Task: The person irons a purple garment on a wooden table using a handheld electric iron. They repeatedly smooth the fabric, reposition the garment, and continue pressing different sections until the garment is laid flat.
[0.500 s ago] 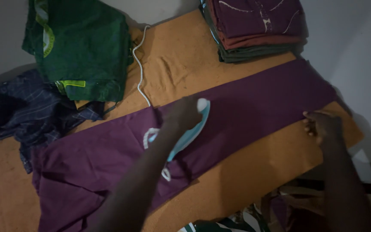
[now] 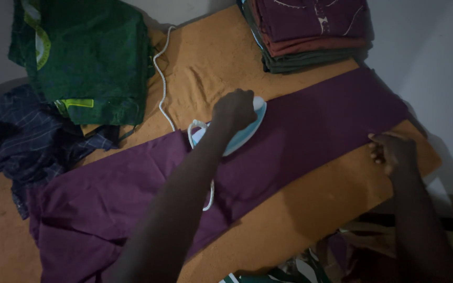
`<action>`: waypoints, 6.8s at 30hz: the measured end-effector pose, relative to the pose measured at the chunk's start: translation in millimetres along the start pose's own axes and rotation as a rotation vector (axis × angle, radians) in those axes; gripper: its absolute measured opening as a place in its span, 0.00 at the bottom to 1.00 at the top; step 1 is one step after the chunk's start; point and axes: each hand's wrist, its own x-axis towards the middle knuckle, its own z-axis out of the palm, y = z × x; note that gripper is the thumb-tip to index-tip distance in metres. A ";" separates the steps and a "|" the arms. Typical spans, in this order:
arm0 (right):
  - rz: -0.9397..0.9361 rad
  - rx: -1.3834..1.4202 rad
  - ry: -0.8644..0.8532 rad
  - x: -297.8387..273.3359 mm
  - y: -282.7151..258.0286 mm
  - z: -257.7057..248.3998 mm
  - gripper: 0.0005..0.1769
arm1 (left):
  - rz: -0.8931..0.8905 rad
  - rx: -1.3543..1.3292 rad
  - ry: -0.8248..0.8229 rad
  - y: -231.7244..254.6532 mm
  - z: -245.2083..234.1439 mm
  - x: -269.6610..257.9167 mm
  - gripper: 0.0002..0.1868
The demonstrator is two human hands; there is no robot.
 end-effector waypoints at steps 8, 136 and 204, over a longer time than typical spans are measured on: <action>-0.028 -0.018 -0.009 5.1 9.6 -3.4 0.09 | 0.073 -0.033 -0.051 -66.2 -10.8 -23.0 0.25; -0.083 -0.003 0.030 -1.8 2.7 3.8 0.09 | 0.041 0.028 -0.088 -65.6 -38.1 20.8 0.33; -0.076 -0.045 -0.011 12.8 20.8 -0.8 0.08 | 0.020 -0.603 0.676 -148.4 -116.4 -41.7 0.24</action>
